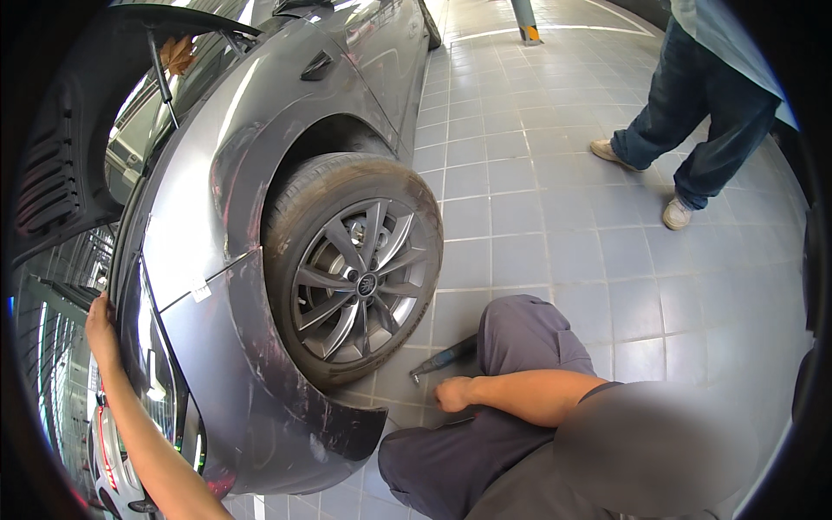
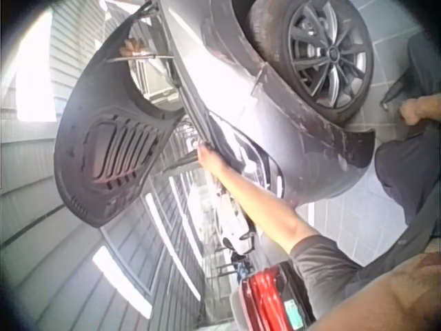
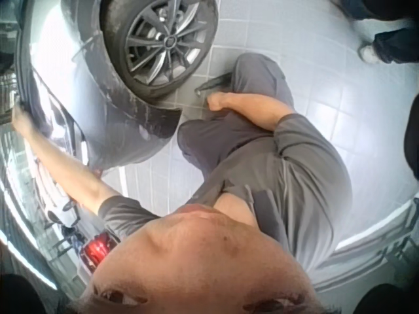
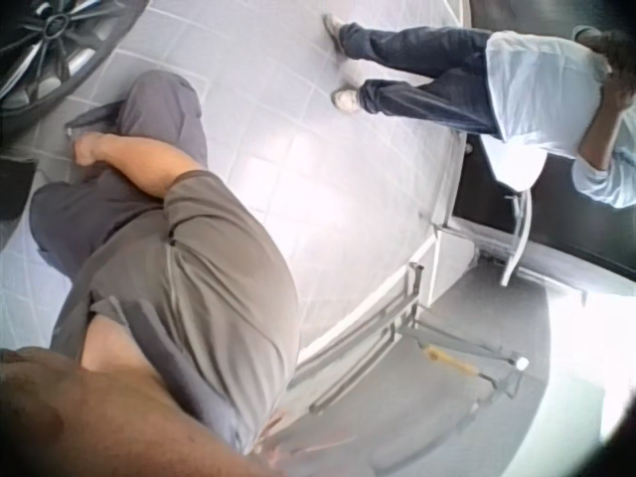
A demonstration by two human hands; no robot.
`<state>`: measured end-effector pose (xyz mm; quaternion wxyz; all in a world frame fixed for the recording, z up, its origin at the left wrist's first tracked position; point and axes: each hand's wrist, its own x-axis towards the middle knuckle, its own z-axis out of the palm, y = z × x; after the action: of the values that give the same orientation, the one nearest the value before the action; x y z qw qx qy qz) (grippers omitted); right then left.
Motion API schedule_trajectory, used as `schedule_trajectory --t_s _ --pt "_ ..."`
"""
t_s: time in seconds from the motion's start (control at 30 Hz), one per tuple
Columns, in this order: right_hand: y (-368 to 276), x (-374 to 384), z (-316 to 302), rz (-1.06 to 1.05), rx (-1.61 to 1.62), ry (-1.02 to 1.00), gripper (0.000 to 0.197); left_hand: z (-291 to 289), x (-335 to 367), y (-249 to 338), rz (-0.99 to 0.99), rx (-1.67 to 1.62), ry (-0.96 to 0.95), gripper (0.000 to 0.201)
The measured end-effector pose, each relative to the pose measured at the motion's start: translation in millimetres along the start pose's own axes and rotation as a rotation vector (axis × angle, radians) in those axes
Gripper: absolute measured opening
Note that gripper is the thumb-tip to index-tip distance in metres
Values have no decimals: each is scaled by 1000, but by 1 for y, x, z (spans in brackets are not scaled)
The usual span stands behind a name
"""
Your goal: The person kneels beside a gray car and uses a power drill to remove fasteners from the front bumper. They detach the bumper cover, inspect the wheel well area, and then reattach the bumper, securing it with the drill.
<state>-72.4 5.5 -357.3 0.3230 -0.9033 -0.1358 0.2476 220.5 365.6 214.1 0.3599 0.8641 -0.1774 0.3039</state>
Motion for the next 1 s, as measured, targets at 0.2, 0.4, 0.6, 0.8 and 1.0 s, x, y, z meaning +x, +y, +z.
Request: schedule_trajectory --t_s 0.2,0.4,0.6,0.8,1.0 --pt "-2 -1 -9 -13 23 -26 38 2 -15 20 84 257 -12 32" --pt "5 4 -10 -24 46 -12 38 17 -29 46 39 192 37 34" --pt "3 3 -13 -10 49 -11 38 20 -40 67 27 212 45 37" --pt "4 6 -11 -42 38 19 40 18 -38 68 -2 232 62 39" --pt "6 7 -9 -31 27 6 40 23 -41 72 -9 236 45 40"
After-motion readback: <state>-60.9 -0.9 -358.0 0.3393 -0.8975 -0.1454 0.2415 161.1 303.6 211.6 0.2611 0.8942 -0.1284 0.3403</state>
